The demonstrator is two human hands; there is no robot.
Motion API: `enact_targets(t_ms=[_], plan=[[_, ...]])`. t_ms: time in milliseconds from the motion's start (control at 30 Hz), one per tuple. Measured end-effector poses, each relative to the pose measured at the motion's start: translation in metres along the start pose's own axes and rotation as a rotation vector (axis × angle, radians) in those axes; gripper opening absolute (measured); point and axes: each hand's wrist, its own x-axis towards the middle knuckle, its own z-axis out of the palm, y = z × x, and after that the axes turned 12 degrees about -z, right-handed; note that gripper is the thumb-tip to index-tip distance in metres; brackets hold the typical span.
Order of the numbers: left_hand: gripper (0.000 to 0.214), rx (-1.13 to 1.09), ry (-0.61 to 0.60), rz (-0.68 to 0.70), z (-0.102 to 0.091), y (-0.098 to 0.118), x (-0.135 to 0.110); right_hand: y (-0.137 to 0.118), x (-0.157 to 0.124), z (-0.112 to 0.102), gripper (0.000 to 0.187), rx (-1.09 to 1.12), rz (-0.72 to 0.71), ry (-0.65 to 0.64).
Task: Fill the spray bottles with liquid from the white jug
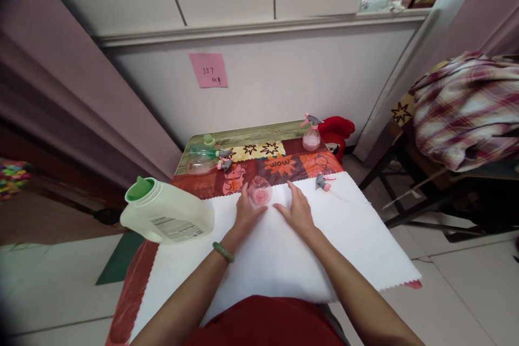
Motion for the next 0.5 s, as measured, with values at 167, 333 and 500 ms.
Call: enact_targets(t_ms=[167, 333, 500], plan=[[0.097, -0.045, -0.044, 0.032, -0.003, -0.004, -0.004, -0.03, 0.024, 0.051, 0.1, 0.165, 0.119, -0.001], [0.089, -0.059, -0.077, 0.018, -0.012, -0.01, -0.015, -0.032, 0.033, 0.068, 0.091, 0.194, 0.214, 0.026], [0.081, -0.076, -0.122, 0.016, -0.016, -0.013, -0.03, -0.017, 0.04, 0.05, 0.083, 0.233, -0.022, -0.003]])
